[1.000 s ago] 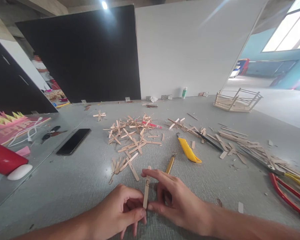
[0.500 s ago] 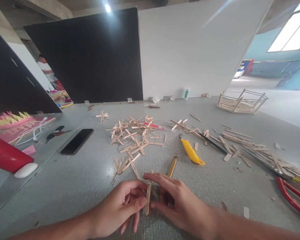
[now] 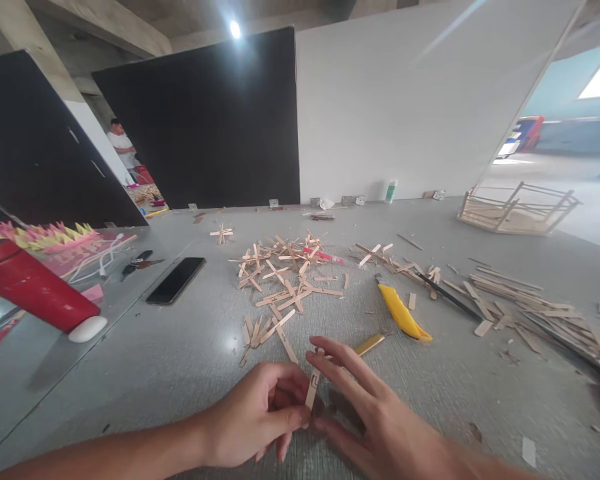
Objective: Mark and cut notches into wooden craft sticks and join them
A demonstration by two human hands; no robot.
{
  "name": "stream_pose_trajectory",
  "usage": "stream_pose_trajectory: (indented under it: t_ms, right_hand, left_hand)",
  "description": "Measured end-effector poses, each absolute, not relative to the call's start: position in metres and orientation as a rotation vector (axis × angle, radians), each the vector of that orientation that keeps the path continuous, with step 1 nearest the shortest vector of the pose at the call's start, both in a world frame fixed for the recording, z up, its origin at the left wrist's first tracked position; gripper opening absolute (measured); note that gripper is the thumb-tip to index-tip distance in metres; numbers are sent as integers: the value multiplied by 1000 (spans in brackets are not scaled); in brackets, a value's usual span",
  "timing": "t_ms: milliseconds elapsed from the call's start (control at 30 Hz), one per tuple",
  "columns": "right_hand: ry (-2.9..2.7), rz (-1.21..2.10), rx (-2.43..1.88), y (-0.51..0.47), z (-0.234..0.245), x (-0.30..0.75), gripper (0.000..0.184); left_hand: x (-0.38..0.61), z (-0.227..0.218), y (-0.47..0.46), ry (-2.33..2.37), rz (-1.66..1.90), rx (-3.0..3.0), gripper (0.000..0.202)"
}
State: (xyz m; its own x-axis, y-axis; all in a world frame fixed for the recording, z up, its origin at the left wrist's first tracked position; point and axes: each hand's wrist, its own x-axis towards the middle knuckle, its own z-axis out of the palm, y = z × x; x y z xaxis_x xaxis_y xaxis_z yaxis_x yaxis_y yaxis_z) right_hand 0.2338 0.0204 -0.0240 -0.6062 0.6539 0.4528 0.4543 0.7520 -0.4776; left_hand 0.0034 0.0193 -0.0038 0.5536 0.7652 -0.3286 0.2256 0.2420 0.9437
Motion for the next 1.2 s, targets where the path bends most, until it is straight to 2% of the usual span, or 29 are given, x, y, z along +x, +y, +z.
stream_pose_trajectory:
  t_ms: [100, 200, 467, 700, 867, 1000, 1200]
  right_hand:
    - [-2389, 253, -771, 22, -28, 233, 64]
    - [-2424, 100, -707, 24, -30, 231, 71]
    - [-2403, -25, -645, 28, -37, 236, 87]
    - [-2445, -209, -546, 33, -30, 236, 53]
    - [-2449, -282, -532, 32, -28, 239, 46]
    - [-2465, -355, -520, 30, -27, 241, 45]
    - [-2477, -508, -490, 28, -17, 234, 35]
  left_hand:
    - [10, -5, 18, 938, 505, 1322, 19]
    - [14, -3, 15, 937, 550, 1330, 13]
    - [19, 3, -3, 1055, 708, 1308, 17]
    - [27, -13, -1, 987, 807, 1309, 18]
    - [24, -9, 2, 889, 756, 1277, 34]
    - [22, -4, 2, 850, 747, 1248, 36]
    - [21, -3, 3, 791, 734, 1193, 47]
